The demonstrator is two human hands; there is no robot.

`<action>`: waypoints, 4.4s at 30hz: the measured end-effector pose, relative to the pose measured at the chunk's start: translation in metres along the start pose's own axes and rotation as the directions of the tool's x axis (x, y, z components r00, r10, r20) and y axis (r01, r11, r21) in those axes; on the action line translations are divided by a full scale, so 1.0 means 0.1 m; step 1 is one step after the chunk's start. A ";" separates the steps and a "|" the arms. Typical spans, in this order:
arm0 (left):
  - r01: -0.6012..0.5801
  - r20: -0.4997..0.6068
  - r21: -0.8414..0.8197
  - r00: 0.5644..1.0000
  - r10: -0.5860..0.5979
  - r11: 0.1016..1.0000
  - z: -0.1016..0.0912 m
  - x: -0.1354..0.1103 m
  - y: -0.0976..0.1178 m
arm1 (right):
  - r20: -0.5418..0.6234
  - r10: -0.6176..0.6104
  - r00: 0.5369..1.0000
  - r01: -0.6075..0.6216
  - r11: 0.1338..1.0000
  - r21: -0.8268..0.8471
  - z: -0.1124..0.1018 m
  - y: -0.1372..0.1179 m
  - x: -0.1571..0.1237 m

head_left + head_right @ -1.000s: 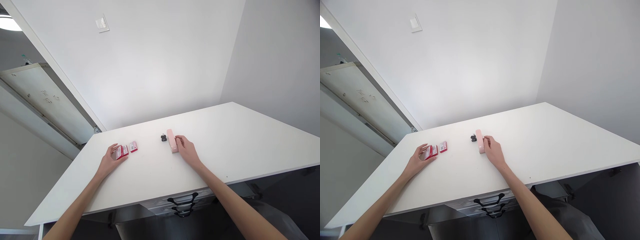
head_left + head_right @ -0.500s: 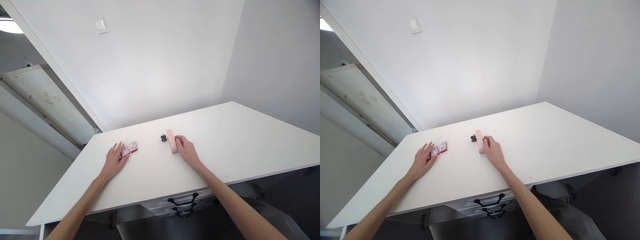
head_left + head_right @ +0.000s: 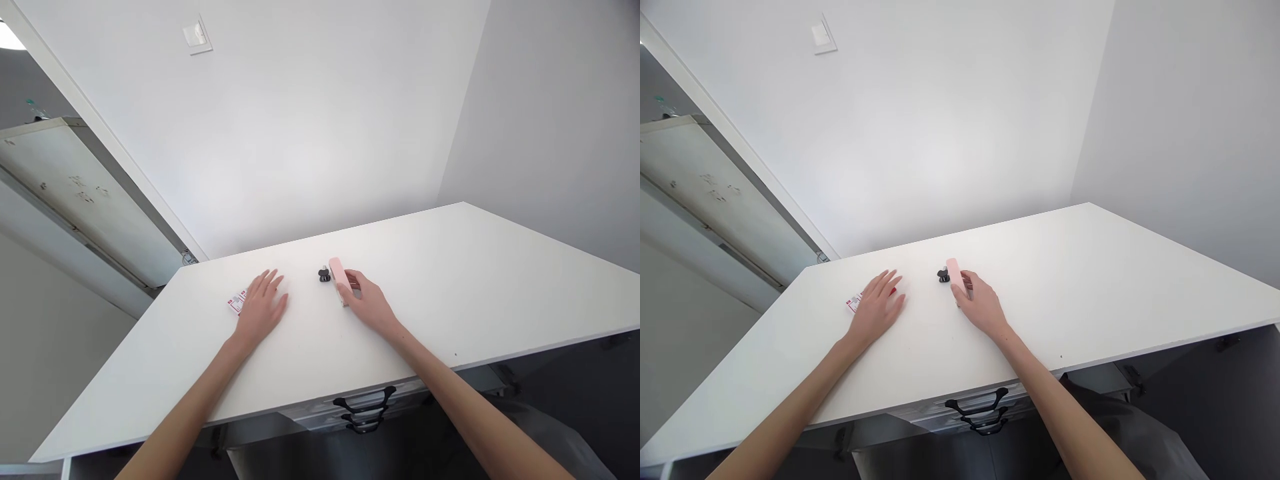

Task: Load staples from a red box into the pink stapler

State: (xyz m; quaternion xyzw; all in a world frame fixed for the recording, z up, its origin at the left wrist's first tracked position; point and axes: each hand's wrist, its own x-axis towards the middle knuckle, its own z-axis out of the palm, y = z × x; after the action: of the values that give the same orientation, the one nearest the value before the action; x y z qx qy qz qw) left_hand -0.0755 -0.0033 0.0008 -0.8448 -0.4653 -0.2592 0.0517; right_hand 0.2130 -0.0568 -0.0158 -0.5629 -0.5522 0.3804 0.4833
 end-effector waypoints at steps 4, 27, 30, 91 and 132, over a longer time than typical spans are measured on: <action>-0.101 0.057 -0.102 0.993 0.107 0.990 0.25 0.25 0.41 | -0.010 -0.016 1.000 0.016 1.000 -0.023 0.00 0.00 0.01; 0.304 0.043 0.311 0.942 -0.333 0.900 0.29 0.25 -0.04 | -0.034 0.014 0.999 -0.015 1.000 -0.017 -0.02 -0.02 0.00; 0.336 0.035 0.377 0.926 -0.376 0.863 0.26 0.23 -0.12 | -0.032 0.013 0.999 -0.014 1.000 -0.023 -0.02 -0.01 0.01; 0.061 0.228 -0.566 0.970 0.085 0.822 0.21 0.20 0.76 | 0.343 -0.139 0.929 0.088 0.983 0.159 -0.17 -0.18 -0.06; -0.073 0.219 -0.622 0.940 0.263 0.779 0.20 0.20 0.74 | 0.478 -0.165 0.863 0.078 0.977 0.196 -0.20 -0.17 -0.04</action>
State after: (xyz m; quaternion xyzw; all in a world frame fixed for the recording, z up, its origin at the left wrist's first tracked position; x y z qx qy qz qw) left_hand 0.0011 -0.0231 0.0047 -0.8839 -0.2820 -0.2601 -0.2676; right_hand 0.2271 -0.0641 0.0054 -0.3685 -0.6566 0.5253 0.3963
